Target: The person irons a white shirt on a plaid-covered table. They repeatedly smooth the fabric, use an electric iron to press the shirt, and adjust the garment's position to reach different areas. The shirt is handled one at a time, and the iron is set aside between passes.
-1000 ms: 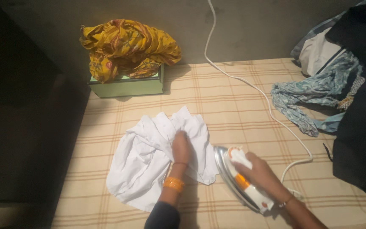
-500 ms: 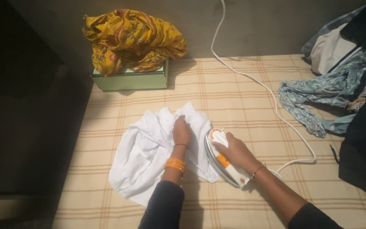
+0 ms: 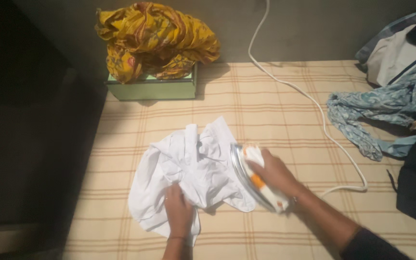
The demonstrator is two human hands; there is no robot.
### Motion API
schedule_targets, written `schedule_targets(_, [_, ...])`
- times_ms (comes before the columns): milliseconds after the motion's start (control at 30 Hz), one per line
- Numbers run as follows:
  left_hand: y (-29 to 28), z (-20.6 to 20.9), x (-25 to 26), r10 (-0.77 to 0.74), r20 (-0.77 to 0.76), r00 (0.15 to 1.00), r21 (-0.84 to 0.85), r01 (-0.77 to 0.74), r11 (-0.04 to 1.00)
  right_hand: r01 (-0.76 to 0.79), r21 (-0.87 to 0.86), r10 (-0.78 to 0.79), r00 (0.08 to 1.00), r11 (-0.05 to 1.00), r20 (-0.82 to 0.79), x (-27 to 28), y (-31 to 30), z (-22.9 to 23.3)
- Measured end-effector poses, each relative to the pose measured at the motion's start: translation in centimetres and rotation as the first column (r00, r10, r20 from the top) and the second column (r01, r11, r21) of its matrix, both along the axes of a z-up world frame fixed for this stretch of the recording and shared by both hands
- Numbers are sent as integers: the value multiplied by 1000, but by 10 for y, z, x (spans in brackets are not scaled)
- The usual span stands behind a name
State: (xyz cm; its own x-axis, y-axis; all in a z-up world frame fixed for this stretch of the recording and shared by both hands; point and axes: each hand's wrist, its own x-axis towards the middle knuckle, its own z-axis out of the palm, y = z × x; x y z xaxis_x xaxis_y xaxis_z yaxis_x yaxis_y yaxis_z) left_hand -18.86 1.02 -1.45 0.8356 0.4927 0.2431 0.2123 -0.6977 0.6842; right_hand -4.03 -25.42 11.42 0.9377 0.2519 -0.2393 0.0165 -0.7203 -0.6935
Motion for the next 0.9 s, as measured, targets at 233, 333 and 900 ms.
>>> schedule_targets(233, [-14, 13, 9, -21, -124, 992, 158, 41, 987, -184, -89, 199, 955, 979, 221, 131, 54, -44])
schedule_targets(333, [-14, 11, 7, 3, -74, 997, 204, 12, 979, -190, -58, 198, 949, 980, 245, 157, 67, -61])
schedule_targets(900, [-15, 14, 10, -10, -118, 993, 186, 33, 982, -160, -123, 169, 983, 979, 66, 125, 59, -38])
